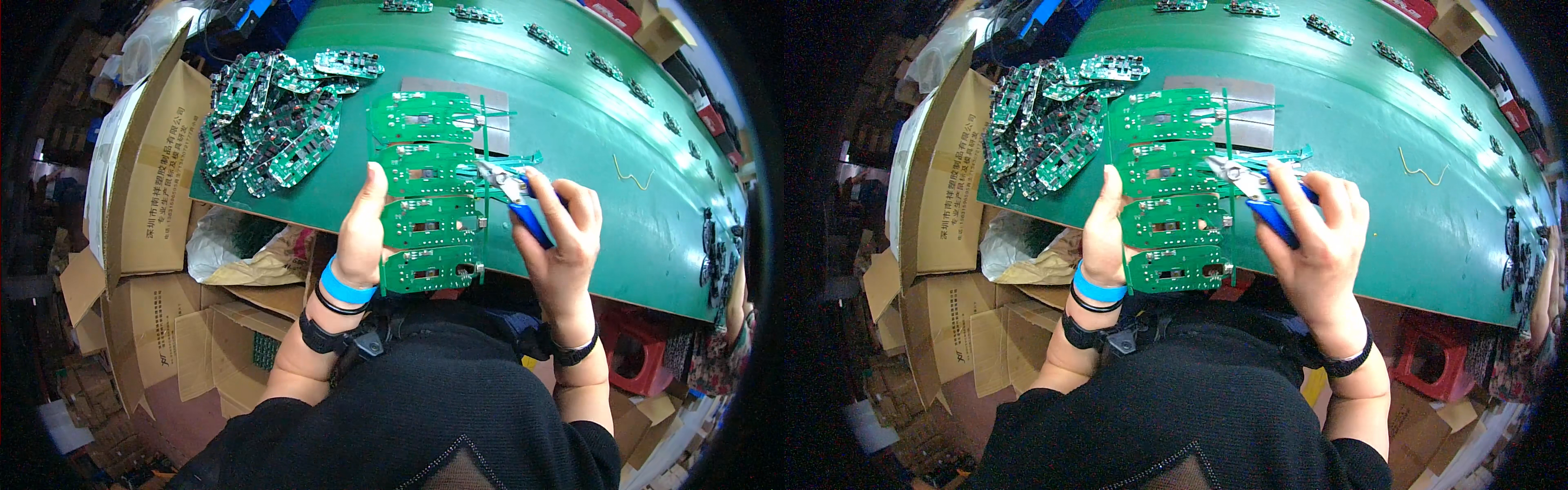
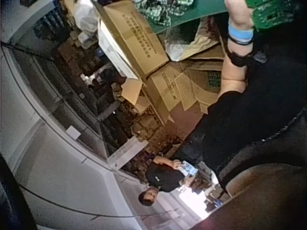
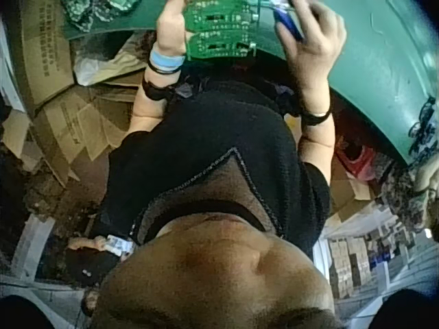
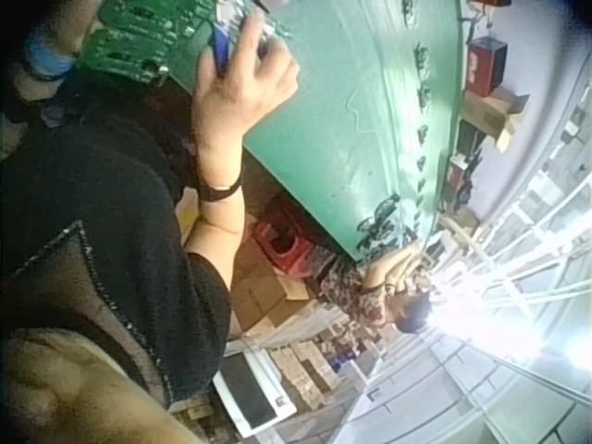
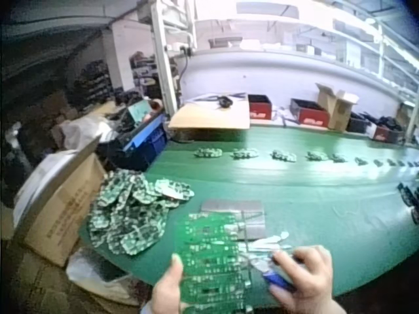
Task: The person uses wire cutters to separate individual green circuit boards from a larger panel. They then place the separated boards into a cardboard box. The person also handles a pile of green plastic strips, moving them from the table into the box.
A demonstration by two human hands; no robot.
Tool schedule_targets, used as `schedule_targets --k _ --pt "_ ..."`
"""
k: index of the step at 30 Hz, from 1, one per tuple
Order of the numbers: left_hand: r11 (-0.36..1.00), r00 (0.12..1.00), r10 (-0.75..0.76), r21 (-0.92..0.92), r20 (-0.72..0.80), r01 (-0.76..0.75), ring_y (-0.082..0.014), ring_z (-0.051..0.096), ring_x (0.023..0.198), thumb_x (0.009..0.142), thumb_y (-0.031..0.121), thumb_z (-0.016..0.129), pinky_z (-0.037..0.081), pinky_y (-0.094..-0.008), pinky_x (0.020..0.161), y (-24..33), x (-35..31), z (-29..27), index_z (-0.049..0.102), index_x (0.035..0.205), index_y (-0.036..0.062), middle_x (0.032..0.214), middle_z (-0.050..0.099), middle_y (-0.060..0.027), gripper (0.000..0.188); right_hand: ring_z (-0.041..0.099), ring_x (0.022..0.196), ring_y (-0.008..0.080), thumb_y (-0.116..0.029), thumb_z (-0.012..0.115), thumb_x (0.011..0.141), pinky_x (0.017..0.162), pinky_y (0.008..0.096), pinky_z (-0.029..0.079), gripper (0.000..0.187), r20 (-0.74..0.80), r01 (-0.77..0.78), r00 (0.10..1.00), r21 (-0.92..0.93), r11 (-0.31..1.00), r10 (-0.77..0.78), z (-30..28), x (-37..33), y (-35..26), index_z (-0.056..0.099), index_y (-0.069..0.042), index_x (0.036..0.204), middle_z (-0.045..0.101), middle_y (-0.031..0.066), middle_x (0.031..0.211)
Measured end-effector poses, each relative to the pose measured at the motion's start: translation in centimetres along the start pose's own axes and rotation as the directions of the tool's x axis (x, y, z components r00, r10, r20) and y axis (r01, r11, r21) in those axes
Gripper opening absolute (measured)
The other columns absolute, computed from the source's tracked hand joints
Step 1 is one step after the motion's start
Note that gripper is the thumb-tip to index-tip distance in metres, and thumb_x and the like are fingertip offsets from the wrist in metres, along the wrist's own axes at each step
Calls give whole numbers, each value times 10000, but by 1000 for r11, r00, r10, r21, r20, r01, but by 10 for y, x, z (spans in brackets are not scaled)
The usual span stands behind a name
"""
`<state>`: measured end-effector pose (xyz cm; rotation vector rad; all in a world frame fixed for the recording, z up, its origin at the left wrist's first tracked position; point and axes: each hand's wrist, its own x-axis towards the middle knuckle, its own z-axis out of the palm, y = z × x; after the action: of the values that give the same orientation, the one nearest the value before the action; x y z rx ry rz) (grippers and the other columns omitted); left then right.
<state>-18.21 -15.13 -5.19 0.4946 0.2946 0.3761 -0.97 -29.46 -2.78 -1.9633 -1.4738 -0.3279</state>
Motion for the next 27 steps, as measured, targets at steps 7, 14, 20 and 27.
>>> schedule_targets --k 7,14,20,27 --pt "890 962 27 -445 271 100 -418 570 1059 978 514 236 564 -493 771 -4 8 -20 166 1465 54 1478 186 -268 673 528 890 262 -161 738 649 788 380 393 515 110 -31 993 -65 997 38 0 -1 8 621 -127 1150 550 84 946" --pt "909 953 59 -411 296 71 -390 594 1034 978 481 313 585 -465 724 -7 13 -23 207 1458 47 1500 96 -275 655 519 932 265 -178 739 658 815 392 380 555 142 -27 989 -93 995 40 4 -2 5 594 -138 1192 546 91 978" --pt "889 937 53 -443 345 113 -426 525 1126 974 523 266 522 -552 857 2 17 -14 193 1462 61 1480 206 -258 676 525 962 305 -163 735 671 864 408 400 524 59 -85 995 -8 996 86 2 -2 14 605 -111 1176 558 130 1018" --pt "1000 999 17 -23 -38 -18 -368 531 1149 968 557 246 478 -530 924 10 19 5 360 1379 31 1331 475 -209 677 501 997 309 -138 723 614 913 433 366 579 219 32 975 8 999 -33 -24 7 -2 607 -125 1181 539 113 1036"
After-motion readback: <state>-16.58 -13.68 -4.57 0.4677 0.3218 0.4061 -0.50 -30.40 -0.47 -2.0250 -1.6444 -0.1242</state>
